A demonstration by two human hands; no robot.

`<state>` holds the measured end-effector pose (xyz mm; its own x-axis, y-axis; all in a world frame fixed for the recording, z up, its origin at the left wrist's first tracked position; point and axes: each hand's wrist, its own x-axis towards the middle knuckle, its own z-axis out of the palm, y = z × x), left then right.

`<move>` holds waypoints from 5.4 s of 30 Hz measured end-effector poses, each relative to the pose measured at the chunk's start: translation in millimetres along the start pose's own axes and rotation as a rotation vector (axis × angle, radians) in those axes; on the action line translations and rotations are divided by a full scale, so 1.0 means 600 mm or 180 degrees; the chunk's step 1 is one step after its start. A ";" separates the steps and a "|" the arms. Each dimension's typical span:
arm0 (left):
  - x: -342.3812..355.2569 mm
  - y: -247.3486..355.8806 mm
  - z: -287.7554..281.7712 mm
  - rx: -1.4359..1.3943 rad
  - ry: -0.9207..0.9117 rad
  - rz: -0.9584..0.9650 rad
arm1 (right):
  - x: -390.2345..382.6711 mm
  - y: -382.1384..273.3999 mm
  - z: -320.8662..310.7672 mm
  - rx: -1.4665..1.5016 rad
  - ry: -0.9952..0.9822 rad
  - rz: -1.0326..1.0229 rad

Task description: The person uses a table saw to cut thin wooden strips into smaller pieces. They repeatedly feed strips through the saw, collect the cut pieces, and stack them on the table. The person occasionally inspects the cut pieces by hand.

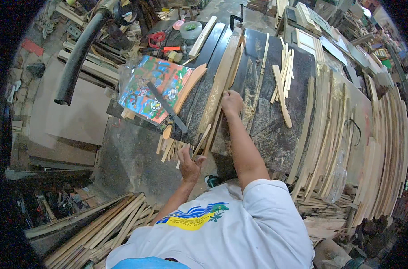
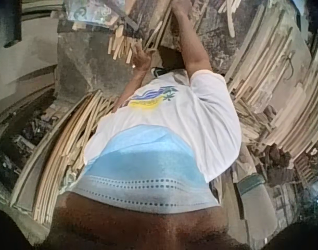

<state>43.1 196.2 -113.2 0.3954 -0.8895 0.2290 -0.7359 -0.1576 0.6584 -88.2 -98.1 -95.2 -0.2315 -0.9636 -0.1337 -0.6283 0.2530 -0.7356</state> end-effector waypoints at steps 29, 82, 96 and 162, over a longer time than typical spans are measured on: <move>-0.069 0.064 -0.220 0.0284 -0.2125 -0.0291 | -0.038 0.048 0.026 0.0213 0.0015 -0.0251; 0.075 0.184 -0.108 0.1078 -0.2324 -0.0344 | -0.132 0.129 -0.231 0.0373 -0.0961 -0.0925; 0.119 0.194 -0.102 0.0819 -0.2125 0.0021 | -0.110 0.068 -0.240 0.0204 -0.0996 -0.0662; 0.465 0.282 0.141 0.0951 -0.1799 0.0184 | 0.361 0.002 -0.203 -0.0790 -0.0542 -0.1273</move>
<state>-17.8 -114.8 1.6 0.0599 -0.9761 -0.2088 -0.9011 -0.1429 0.4095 -229.3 -295.8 -44.3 0.1752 -0.9845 0.0047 -0.8057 -0.1461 -0.5741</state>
